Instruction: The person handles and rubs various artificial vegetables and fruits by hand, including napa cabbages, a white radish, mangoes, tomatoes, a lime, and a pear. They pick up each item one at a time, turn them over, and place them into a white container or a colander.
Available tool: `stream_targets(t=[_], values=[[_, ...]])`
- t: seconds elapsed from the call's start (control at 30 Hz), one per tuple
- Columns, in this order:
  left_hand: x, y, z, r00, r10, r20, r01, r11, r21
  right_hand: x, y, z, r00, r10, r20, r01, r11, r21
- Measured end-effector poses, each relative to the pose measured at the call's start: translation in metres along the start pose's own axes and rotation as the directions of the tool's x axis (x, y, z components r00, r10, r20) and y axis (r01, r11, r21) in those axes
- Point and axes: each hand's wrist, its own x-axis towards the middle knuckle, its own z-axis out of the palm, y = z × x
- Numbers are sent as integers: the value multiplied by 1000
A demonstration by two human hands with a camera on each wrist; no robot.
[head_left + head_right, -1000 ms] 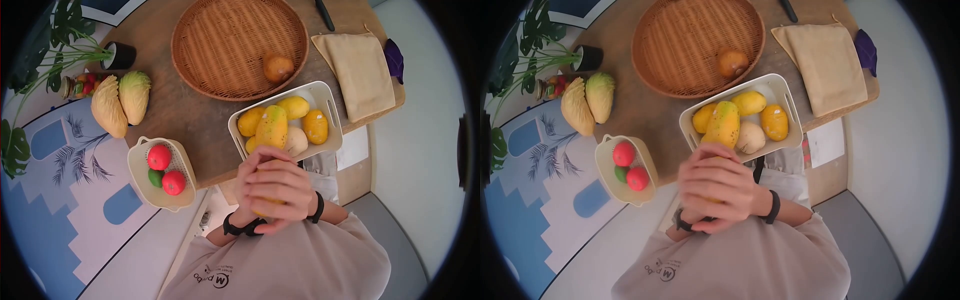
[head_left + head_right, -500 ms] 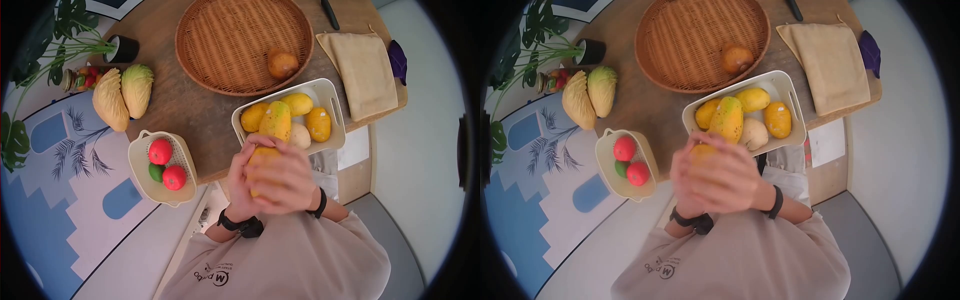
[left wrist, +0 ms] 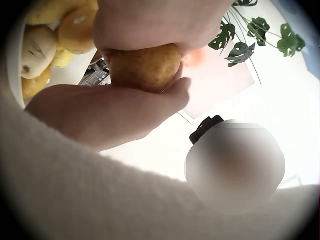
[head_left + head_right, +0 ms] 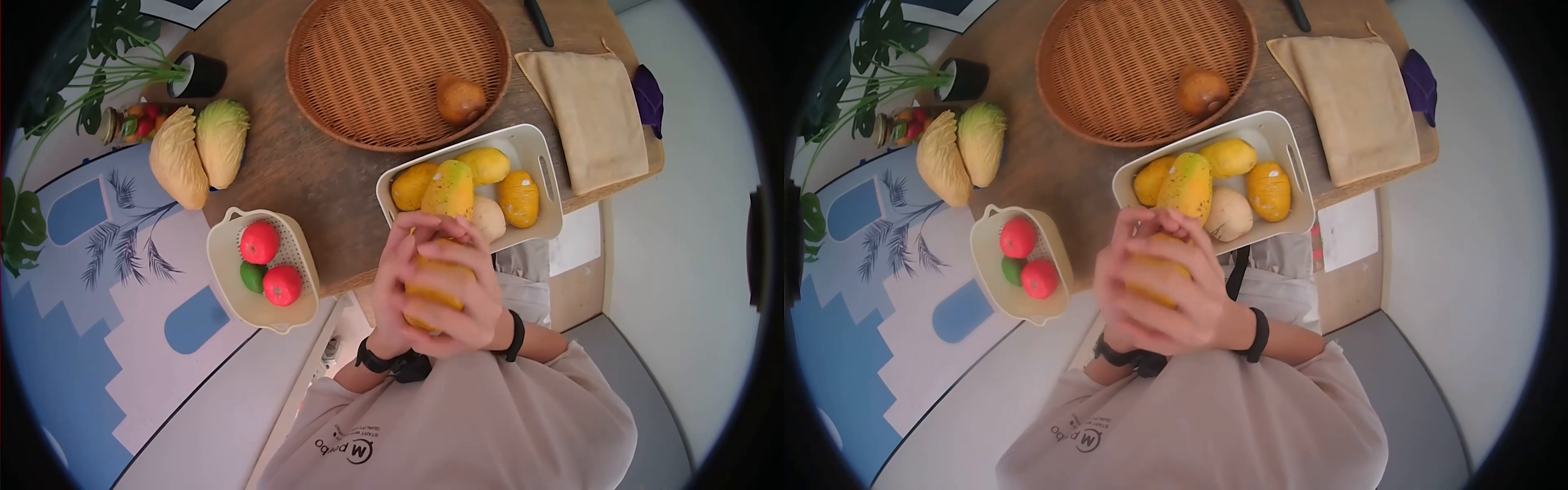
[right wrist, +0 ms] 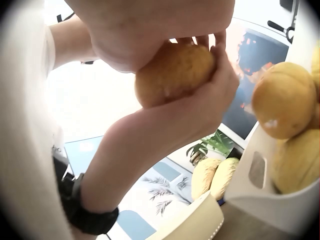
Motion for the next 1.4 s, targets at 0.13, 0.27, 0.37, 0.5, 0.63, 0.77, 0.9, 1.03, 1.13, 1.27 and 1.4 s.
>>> stream_targets(t=[0.13,0.27,0.37,0.5,0.63,0.77,0.9,1.03,1.13,1.27,1.4], values=[[-7,5,14,965,-199,-169,163,965,-203,-3,12,-2,996,29,-88,-28,999,17],[0,2,12,958,-282,60,283,880,-382,-15,8,0,978,-203,-56,206,977,51],[5,-8,-3,981,-155,115,191,863,-467,-27,-5,-2,882,-468,64,452,875,171],[-12,2,20,911,-308,-273,179,894,-410,-15,13,-1,978,-206,-42,208,977,37],[-9,3,13,926,-354,-130,316,917,-246,-10,8,-4,938,-347,7,346,936,69],[-5,-7,4,967,-248,-55,218,921,-322,-4,7,-15,894,-443,65,426,886,185],[-15,-1,8,920,-384,-74,169,561,-810,-4,11,5,967,-252,-42,254,934,252],[-1,5,1,974,-215,-66,155,854,-496,-13,-12,3,766,-636,91,574,740,350],[-2,15,12,976,-182,-121,133,934,-332,-3,8,-4,942,-274,192,227,945,234],[1,19,8,981,-183,-60,146,913,-381,-10,-2,3,916,-358,178,331,929,167],[-5,5,-9,992,-104,77,127,896,-424,-15,7,-10,856,-461,233,438,887,145]])
